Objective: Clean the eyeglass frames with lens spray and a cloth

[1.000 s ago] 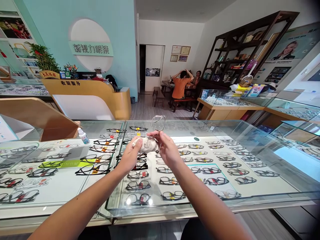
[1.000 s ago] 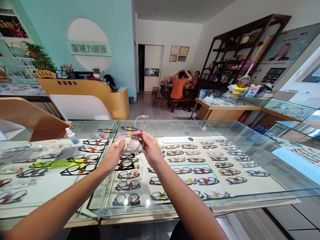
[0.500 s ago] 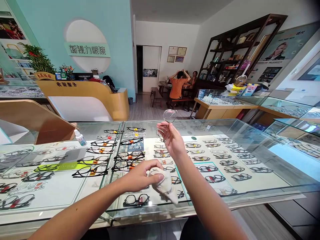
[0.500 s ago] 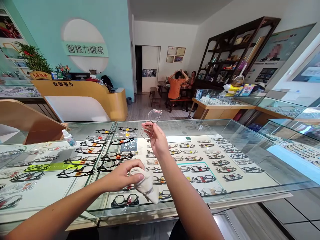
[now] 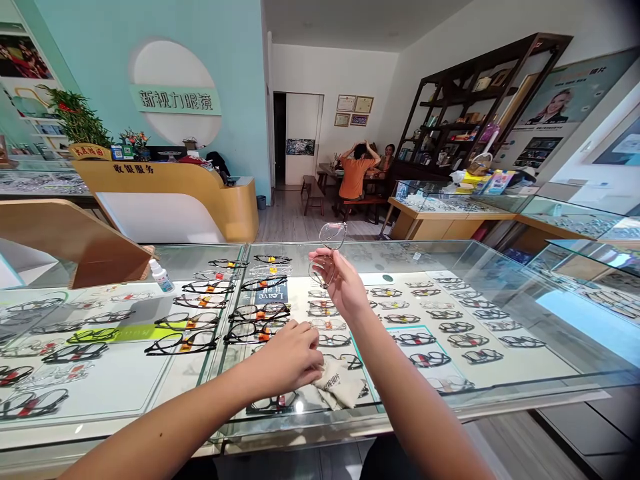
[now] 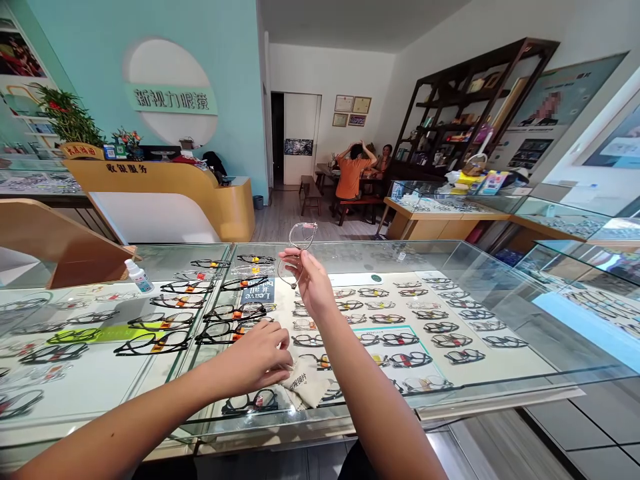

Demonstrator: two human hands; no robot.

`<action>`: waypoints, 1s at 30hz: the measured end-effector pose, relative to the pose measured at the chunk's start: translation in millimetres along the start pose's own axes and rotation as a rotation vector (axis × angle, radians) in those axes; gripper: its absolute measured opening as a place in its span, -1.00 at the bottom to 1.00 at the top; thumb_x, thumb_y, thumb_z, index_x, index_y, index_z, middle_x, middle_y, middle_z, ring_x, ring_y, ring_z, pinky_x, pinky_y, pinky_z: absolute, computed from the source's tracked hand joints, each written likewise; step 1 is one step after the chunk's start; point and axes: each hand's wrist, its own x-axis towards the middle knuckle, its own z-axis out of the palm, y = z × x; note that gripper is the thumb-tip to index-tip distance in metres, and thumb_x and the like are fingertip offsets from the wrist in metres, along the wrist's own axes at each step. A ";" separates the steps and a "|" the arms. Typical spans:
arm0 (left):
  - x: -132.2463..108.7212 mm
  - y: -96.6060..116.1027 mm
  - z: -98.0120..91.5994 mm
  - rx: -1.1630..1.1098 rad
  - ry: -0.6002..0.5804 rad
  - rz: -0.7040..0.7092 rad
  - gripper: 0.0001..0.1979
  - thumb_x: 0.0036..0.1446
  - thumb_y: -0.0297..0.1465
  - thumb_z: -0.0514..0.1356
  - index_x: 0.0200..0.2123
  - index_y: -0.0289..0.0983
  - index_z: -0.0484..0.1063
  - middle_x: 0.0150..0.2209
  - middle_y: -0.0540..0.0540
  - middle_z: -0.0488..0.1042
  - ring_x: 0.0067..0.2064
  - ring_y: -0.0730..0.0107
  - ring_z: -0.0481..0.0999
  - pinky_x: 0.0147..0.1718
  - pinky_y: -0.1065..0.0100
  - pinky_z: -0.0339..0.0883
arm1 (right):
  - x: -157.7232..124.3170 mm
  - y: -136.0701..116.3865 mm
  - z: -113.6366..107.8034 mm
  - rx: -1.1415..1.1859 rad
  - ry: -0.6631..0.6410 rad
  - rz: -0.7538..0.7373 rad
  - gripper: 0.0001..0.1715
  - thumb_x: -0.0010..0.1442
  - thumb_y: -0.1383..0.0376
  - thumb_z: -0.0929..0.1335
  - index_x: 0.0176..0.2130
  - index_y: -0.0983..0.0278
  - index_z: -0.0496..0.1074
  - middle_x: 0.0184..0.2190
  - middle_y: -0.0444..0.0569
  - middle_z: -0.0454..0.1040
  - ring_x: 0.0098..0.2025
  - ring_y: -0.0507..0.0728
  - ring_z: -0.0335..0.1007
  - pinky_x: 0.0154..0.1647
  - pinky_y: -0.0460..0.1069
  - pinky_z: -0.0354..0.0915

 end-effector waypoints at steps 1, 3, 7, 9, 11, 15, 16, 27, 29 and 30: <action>0.1 0.6 -1.4 -0.003 0.000 0.013 -0.84 0.37 -0.22 0.37 -0.22 -0.17 0.62 -0.16 -0.08 0.54 -0.07 0.17 0.47 -0.11 0.17 0.18 | -0.4 -0.1 0.4 -0.013 -0.009 0.007 -0.61 0.26 -0.08 0.55 -0.14 0.15 0.72 -0.08 -0.02 0.74 -0.01 0.14 0.60 0.06 0.00 0.46; 0.7 0.5 -5.6 -0.016 0.046 0.021 -0.83 0.37 -0.22 0.35 -0.20 -0.18 0.59 -0.16 -0.07 0.56 -0.09 0.19 0.47 -0.11 0.16 0.20 | -1.2 -0.2 0.7 -0.034 -0.025 0.014 -0.60 0.26 -0.09 0.55 -0.14 0.15 0.72 -0.09 -0.01 0.74 0.01 0.15 0.60 0.08 0.01 0.45; 1.3 -10.4 -19.9 -0.063 0.307 -0.026 -0.94 0.25 -0.45 0.29 -0.29 -0.22 0.45 -0.29 -0.03 0.56 -0.19 0.24 0.46 -0.17 0.17 0.23 | -1.7 -0.1 0.3 -0.068 -0.047 0.013 -0.58 0.26 -0.11 0.54 -0.14 0.15 0.72 -0.10 0.00 0.73 0.00 0.17 0.58 0.09 0.04 0.44; 0.5 -21.5 -29.1 -0.072 0.479 -0.057 -0.89 0.23 -0.52 0.24 -0.33 -0.21 0.41 -0.34 -0.02 0.55 -0.24 0.27 0.46 -0.20 0.19 0.24 | -2.0 -0.1 0.0 -0.086 -0.071 0.023 -0.57 0.27 -0.12 0.53 -0.15 0.16 0.72 -0.11 0.01 0.73 -0.01 0.18 0.57 0.09 0.05 0.43; -1.1 -34.5 -38.5 -0.065 0.642 -0.087 -0.87 0.27 -0.53 0.22 -0.32 -0.20 0.42 -0.34 -0.01 0.57 -0.26 0.29 0.48 -0.19 0.21 0.27 | -2.7 -0.2 0.1 -0.101 -0.112 0.044 -0.56 0.26 -0.13 0.54 -0.16 0.16 0.72 -0.13 0.01 0.72 -0.03 0.18 0.57 0.07 0.05 0.41; -5.1 -58.4 -54.0 -0.043 0.913 -0.147 -0.85 0.30 -0.53 0.27 -0.32 -0.19 0.47 -0.35 0.01 0.60 -0.28 0.31 0.53 -0.17 0.23 0.35 | -5.1 -1.0 1.1 -0.161 -0.220 0.092 -0.53 0.29 -0.15 0.51 -0.18 0.18 0.72 -0.16 0.02 0.71 -0.09 0.18 0.54 0.03 0.05 0.38; -6.1 -63.0 -56.8 -0.042 0.961 -0.156 -0.85 0.30 -0.52 0.28 -0.32 -0.19 0.48 -0.35 0.00 0.61 -0.28 0.31 0.54 -0.17 0.23 0.36 | -5.8 -1.4 1.1 -0.186 -0.247 0.103 -0.52 0.30 -0.15 0.50 -0.18 0.19 0.72 -0.17 0.03 0.71 -0.10 0.18 0.52 0.03 0.06 0.37; -12.7 -81.3 -65.6 0.083 1.050 -0.087 -0.89 0.29 -0.50 0.33 -0.23 -0.17 0.50 -0.25 -0.04 0.67 -0.18 0.23 0.64 -0.09 0.17 0.44 | -4.0 1.8 -8.2 -0.430 -0.524 0.187 -0.46 0.42 -0.12 0.41 -0.20 0.24 0.73 -0.21 0.06 0.70 -0.09 0.20 0.51 0.04 0.07 0.29; -13.7 -82.4 -65.7 0.121 0.998 -0.054 -0.73 0.24 -0.41 0.40 -0.02 -0.17 0.50 -0.02 -0.15 0.69 0.01 0.10 0.66 0.04 0.07 0.47 | -4.2 0.0 -8.1 -0.472 -0.570 0.188 -0.45 0.43 -0.12 0.40 -0.20 0.26 0.73 -0.23 0.06 0.70 -0.09 0.21 0.51 0.05 0.08 0.29; -14.1 -83.1 -65.5 0.141 0.963 -0.040 -0.58 0.21 -0.35 0.44 0.10 -0.16 0.46 0.11 -0.22 0.66 0.11 0.03 0.64 0.12 0.01 0.46 | -4.4 -1.7 -7.5 -0.490 -0.598 0.189 -0.44 0.43 -0.12 0.39 -0.21 0.26 0.73 -0.24 0.05 0.69 -0.10 0.21 0.51 0.05 0.08 0.30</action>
